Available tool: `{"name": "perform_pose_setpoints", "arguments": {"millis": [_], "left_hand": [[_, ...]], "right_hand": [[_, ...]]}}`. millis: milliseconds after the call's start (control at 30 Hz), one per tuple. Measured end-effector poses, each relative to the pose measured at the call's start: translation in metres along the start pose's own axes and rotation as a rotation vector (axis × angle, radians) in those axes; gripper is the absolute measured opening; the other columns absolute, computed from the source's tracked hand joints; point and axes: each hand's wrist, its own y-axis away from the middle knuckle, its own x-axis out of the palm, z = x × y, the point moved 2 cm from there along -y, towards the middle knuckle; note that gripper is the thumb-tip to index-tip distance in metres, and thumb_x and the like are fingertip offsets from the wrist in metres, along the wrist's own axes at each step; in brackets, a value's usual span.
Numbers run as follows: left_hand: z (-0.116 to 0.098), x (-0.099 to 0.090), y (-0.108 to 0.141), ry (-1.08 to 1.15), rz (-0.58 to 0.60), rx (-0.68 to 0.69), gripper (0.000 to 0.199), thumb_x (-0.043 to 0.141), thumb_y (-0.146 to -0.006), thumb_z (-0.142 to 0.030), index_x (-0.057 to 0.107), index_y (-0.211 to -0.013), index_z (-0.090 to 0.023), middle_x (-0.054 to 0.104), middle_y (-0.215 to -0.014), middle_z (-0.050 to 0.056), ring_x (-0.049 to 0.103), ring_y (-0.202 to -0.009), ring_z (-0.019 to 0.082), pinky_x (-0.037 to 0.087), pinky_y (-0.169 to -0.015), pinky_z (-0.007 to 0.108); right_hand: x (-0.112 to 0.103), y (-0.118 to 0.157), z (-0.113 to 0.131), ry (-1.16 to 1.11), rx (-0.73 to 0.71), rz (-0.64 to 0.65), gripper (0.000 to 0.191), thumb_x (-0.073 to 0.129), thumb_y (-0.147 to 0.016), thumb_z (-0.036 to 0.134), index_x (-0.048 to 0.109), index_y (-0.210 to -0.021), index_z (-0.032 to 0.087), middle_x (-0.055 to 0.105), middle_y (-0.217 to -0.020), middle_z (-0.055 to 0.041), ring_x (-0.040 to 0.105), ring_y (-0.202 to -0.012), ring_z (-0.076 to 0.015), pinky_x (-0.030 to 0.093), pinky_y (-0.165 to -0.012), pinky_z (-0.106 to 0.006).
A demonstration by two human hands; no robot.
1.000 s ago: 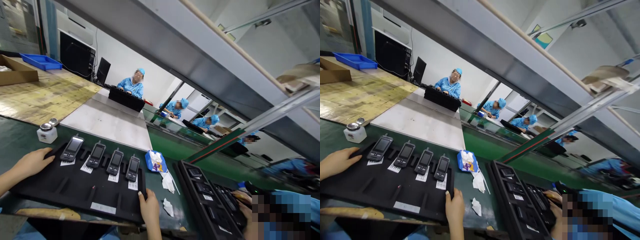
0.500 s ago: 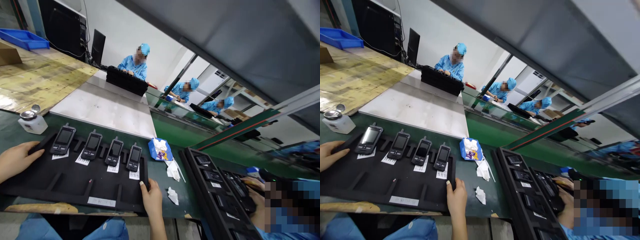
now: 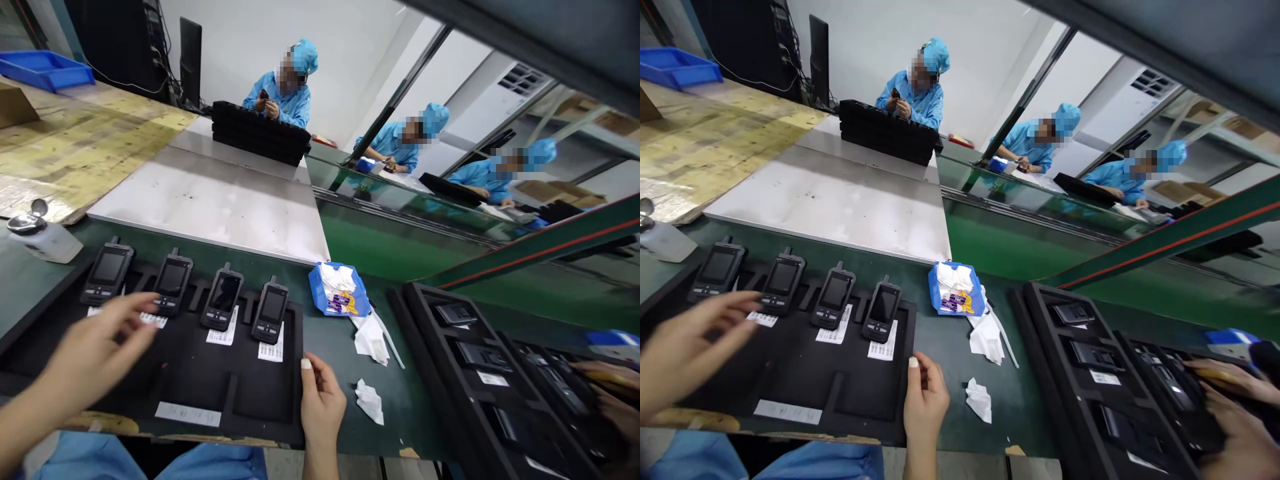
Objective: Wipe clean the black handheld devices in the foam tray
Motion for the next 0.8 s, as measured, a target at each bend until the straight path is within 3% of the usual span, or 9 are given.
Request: {"name": "perform_pose_setpoints", "arguments": {"millis": [33, 133, 200, 267, 367, 467, 600, 700, 800], "left_hand": [[-0.023, 0.022, 0.005, 0.127, 0.107, 0.022, 0.046, 0.056, -0.086, -0.053, 0.058, -0.124, -0.027, 0.070, -0.109, 0.004, 0.066, -0.085, 0.019, 0.051, -0.058, 0.023], [-0.074, 0.081, 0.009, 0.386, 0.361, 0.075, 0.041, 0.053, -0.090, -0.042, 0.055, -0.128, -0.024, 0.069, -0.116, 0.007, 0.068, -0.092, 0.019, 0.056, -0.079, 0.031], [-0.089, 0.108, 0.005, 0.509, 0.414, 0.035, 0.046, 0.055, -0.088, -0.039, 0.053, -0.130, -0.022, 0.065, -0.125, 0.012, 0.068, -0.095, 0.021, 0.056, -0.080, 0.034], [-0.097, 0.125, -0.001, 0.615, 0.430, -0.045, 0.052, 0.058, -0.084, -0.039, 0.051, -0.132, -0.019, 0.059, -0.133, 0.017, 0.068, -0.095, 0.023, 0.058, -0.073, 0.034], [-0.103, 0.138, -0.008, 0.712, 0.447, -0.152, 0.064, 0.059, -0.081, -0.037, 0.044, -0.139, -0.017, 0.054, -0.138, 0.020, 0.069, -0.089, 0.023, 0.056, -0.059, 0.030], [-0.110, 0.141, -0.011, 0.711, 0.465, -0.187, 0.071, 0.061, -0.080, -0.032, 0.038, -0.145, -0.017, 0.051, -0.142, 0.022, 0.070, -0.081, 0.022, 0.051, -0.048, 0.026], [-0.113, 0.144, -0.016, 0.716, 0.404, -0.196, 0.073, 0.067, -0.073, -0.024, 0.045, -0.142, -0.013, 0.059, -0.132, 0.021, 0.067, -0.066, 0.017, 0.047, -0.047, 0.026], [-0.107, 0.150, -0.023, 0.764, 0.293, -0.185, 0.064, 0.072, -0.064, -0.019, 0.060, -0.126, -0.012, 0.067, -0.108, 0.012, 0.058, -0.057, 0.011, 0.048, -0.056, 0.027], [-0.102, 0.158, -0.027, 0.804, 0.257, -0.181, 0.051, 0.073, -0.059, -0.016, 0.069, -0.110, -0.012, 0.068, -0.091, 0.004, 0.052, -0.055, 0.009, 0.046, -0.057, 0.026]], "right_hand": [[-0.002, 0.000, 0.002, -0.020, -0.007, -0.031, 0.047, 0.065, -0.081, 0.053, 0.071, -0.103, 0.012, 0.070, -0.092, -0.0101, 0.065, -0.079, -0.0199, 0.052, -0.073, -0.032], [-0.007, 0.001, 0.015, -0.117, -0.032, -0.093, 0.046, 0.063, -0.085, 0.048, 0.066, -0.116, 0.014, 0.068, -0.098, -0.0102, 0.067, -0.080, -0.0194, 0.054, -0.075, -0.034], [-0.006, 0.001, 0.031, -0.173, -0.077, -0.040, 0.044, 0.061, -0.088, 0.041, 0.061, -0.124, 0.016, 0.065, -0.113, -0.0125, 0.068, -0.095, -0.0215, 0.054, -0.086, -0.038], [0.001, 0.000, 0.048, -0.208, -0.111, 0.092, 0.043, 0.059, -0.091, 0.036, 0.056, -0.130, 0.019, 0.058, -0.129, -0.0140, 0.064, -0.112, -0.0234, 0.051, -0.097, -0.041], [0.022, -0.004, 0.066, -0.272, -0.103, 0.325, 0.050, 0.058, -0.091, 0.031, 0.048, -0.139, 0.024, 0.043, -0.148, -0.0123, 0.054, -0.127, -0.0240, 0.048, -0.105, -0.041], [0.043, -0.010, 0.067, -0.339, -0.056, 0.448, 0.063, 0.060, -0.088, 0.029, 0.040, -0.147, 0.025, 0.039, -0.152, -0.0109, 0.050, -0.132, -0.0244, 0.044, -0.109, -0.044], [0.056, -0.019, 0.054, -0.430, 0.059, 0.427, 0.069, 0.065, -0.083, 0.032, 0.041, -0.146, 0.021, 0.055, -0.140, -0.0144, 0.059, -0.122, -0.0257, 0.050, -0.102, -0.045], [0.059, -0.023, 0.047, -0.489, 0.100, 0.361, 0.070, 0.073, -0.072, 0.030, 0.052, -0.138, 0.018, 0.060, -0.134, -0.0155, 0.063, -0.118, -0.0274, 0.052, -0.100, -0.046], [0.061, -0.022, 0.045, -0.542, 0.172, 0.350, 0.069, 0.076, -0.065, 0.025, 0.057, -0.131, 0.014, 0.065, -0.127, -0.0171, 0.066, -0.113, -0.0285, 0.051, -0.100, -0.049]]}}
